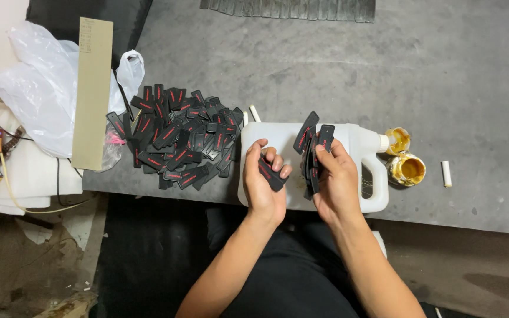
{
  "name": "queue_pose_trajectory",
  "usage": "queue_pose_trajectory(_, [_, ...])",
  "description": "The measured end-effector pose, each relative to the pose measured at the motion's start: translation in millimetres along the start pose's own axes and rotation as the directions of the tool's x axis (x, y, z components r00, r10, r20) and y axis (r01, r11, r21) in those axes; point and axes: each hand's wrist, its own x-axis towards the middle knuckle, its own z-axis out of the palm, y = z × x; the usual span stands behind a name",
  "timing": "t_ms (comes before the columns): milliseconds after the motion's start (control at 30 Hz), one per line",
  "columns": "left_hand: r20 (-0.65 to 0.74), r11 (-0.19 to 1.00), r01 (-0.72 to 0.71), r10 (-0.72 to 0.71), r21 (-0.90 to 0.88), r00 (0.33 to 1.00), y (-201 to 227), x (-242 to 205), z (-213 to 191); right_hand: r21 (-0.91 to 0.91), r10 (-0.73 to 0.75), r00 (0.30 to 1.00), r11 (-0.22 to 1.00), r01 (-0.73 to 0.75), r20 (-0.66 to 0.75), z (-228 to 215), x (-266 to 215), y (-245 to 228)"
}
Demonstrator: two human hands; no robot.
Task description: Applying glue to small black tags and arranging them in a row on a workbench
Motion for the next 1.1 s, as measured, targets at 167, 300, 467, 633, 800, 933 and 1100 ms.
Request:
queue_pose_trajectory(167, [0.162, 0.992, 0.057, -0.038, -0.113, 0.986, 4, 8, -1, -0.056, -0.071, 0.997, 0.996, 0.072, 0.02, 11, -11, -9])
queue_pose_trajectory(300, [0.174, 0.999, 0.04, -0.034, -0.032, 0.984, -1, 13, -9, -0.233, -0.184, 0.98, 0.953, 0.195, 0.07, 4, -9, -11])
queue_pose_trajectory(467, [0.187, 0.991, 0.122, -0.13, 0.055, 0.974, 0, 8, 10, -0.713, -0.166, 0.953, 0.634, 0.3, 0.253, 32, -23, -32])
queue_pose_trajectory(633, [0.162, 0.991, 0.082, -0.098, 0.103, 0.982, -5, 8, 10, -0.798, -0.091, 0.955, 0.53, 0.287, 0.283, 28, -14, -27])
queue_pose_trajectory(800, [0.115, 0.998, 0.056, -0.058, 0.015, 0.992, -16, 17, -7, -0.79, -0.088, 0.98, 0.581, 0.195, 0.177, 16, -7, -17])
queue_pose_trajectory(933, [0.049, 1.0, 0.006, -0.005, -0.008, 0.999, -20, 23, -8, -0.79, -0.107, 0.983, 0.584, 0.186, 0.152, 12, -8, -19])
queue_pose_trajectory(1100, [-0.093, 0.991, -0.129, 0.127, -0.022, 0.988, -24, 29, -5, -0.737, -0.122, 0.987, 0.656, 0.16, 0.105, 7, -7, -18])
